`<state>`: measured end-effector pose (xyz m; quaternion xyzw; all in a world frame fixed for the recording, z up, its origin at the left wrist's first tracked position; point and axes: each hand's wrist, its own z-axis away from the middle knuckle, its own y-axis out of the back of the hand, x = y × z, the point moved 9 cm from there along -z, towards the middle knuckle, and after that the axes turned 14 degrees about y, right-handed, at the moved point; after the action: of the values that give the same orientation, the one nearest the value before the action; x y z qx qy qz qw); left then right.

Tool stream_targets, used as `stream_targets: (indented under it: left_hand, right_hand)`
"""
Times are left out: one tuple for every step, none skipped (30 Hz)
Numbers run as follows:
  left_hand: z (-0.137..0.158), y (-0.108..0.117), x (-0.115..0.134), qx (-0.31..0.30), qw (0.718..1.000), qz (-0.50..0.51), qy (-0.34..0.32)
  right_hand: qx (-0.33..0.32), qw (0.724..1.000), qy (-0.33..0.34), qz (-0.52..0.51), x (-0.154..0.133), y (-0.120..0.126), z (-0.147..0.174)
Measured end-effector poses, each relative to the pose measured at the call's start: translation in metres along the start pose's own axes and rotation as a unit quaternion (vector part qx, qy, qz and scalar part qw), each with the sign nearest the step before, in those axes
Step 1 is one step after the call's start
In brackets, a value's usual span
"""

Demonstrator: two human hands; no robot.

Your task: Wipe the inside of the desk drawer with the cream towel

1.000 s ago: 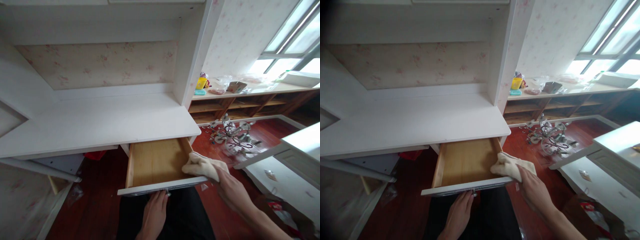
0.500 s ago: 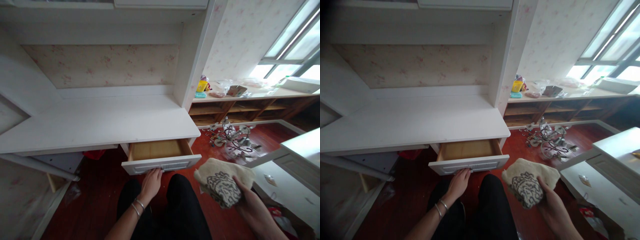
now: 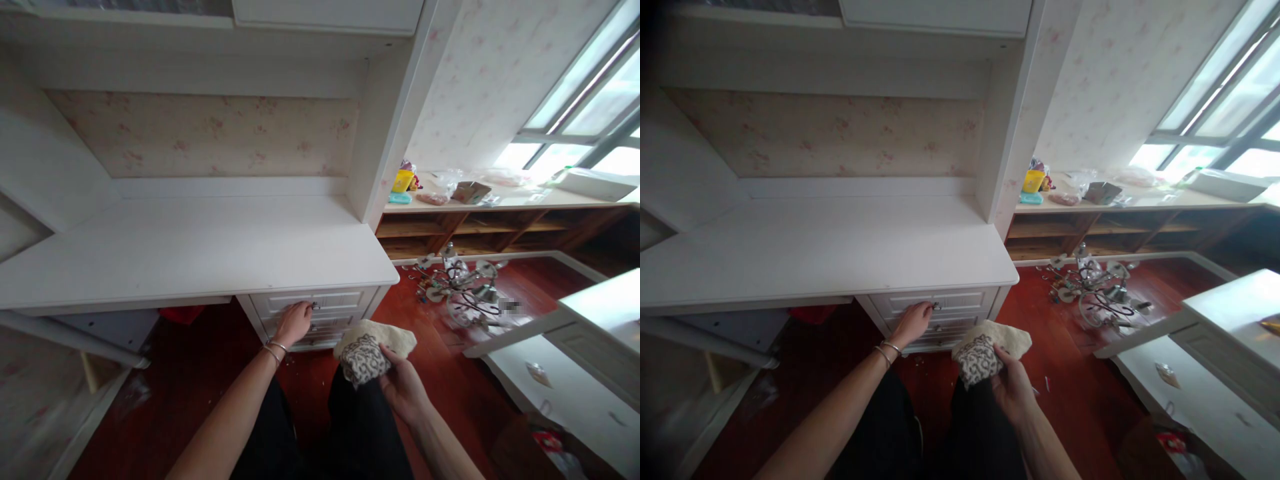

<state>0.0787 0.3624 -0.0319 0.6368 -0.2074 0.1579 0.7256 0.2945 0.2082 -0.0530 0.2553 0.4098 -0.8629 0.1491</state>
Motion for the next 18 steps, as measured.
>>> stream_targets:
  left_hand:
    - [0.003,0.002,0.002,-0.005,1.0,-0.003,-0.005]
    - [0.008,0.006,0.003,-0.012,1.0,-0.005,-0.01]
    - [0.013,0.014,0.006,-0.015,1.0,-0.007,-0.016]
    - [0.018,0.025,0.009,-0.013,1.0,-0.011,-0.026]
    - [0.022,0.042,0.011,-0.002,0.999,-0.013,-0.03]
    - [0.025,0.067,0.016,0.044,0.997,-0.025,-0.056]
    - [0.027,0.096,0.02,0.097,0.991,-0.039,-0.079]
    - [0.027,0.125,0.019,0.149,0.983,-0.056,-0.086]
    - [0.025,0.153,0.014,0.192,0.974,-0.079,-0.085]
    - [0.019,0.178,0.005,0.228,0.966,-0.102,-0.074]
    - [0.013,0.2,-0.009,0.261,0.957,-0.119,-0.048]
    - [0.005,0.218,-0.026,0.283,0.95,-0.135,-0.011]
    - [-0.004,0.23,-0.046,0.293,0.943,-0.153,0.032]
    - [-0.011,0.238,-0.067,0.299,0.936,-0.167,0.085]
    - [-0.017,0.241,-0.087,0.295,0.929,-0.181,0.132]
    - [-0.021,0.241,-0.102,0.294,0.921,-0.193,0.164]
    - [-0.024,0.24,-0.113,0.3,0.913,-0.204,0.184]
    - [-0.025,0.239,-0.119,0.306,0.907,-0.213,0.197]
  right_hand:
    - [0.003,1.0,-0.001,-0.002,0.004,-0.004,-0.006]
    - [0.006,1.0,-0.002,-0.002,0.007,-0.008,-0.013]
    - [0.009,1.0,-0.003,-0.002,0.011,-0.012,-0.021]
    - [0.009,1.0,-0.005,-0.002,0.015,-0.016,-0.029]
    - [0.007,1.0,-0.008,-0.002,0.019,-0.022,-0.037]
    - [0.001,1.0,-0.013,-0.002,0.024,-0.028,-0.045]
    - [-0.007,1.0,-0.02,-0.001,0.029,-0.035,-0.052]
    - [-0.015,1.0,-0.026,0.0,0.033,-0.042,-0.059]
    - [-0.024,0.999,-0.032,0.001,0.038,-0.048,-0.066]
    - [-0.032,0.999,-0.034,0.001,0.042,-0.055,-0.071]
    - [-0.037,0.999,-0.034,0.001,0.045,-0.061,-0.076]
    - [-0.039,0.999,-0.031,0.0,0.048,-0.066,-0.08]
    - [-0.039,0.999,-0.028,0.0,0.05,-0.07,-0.084]
    - [-0.038,0.999,-0.025,0.001,0.053,-0.073,-0.087]
    - [-0.036,0.999,-0.023,0.003,0.056,-0.076,-0.09]
    - [-0.032,0.999,-0.022,0.006,0.06,-0.078,-0.093]
    - [-0.027,0.999,-0.02,0.01,0.063,-0.078,-0.096]
    - [-0.019,1.0,-0.019,0.015,0.067,-0.078,-0.099]
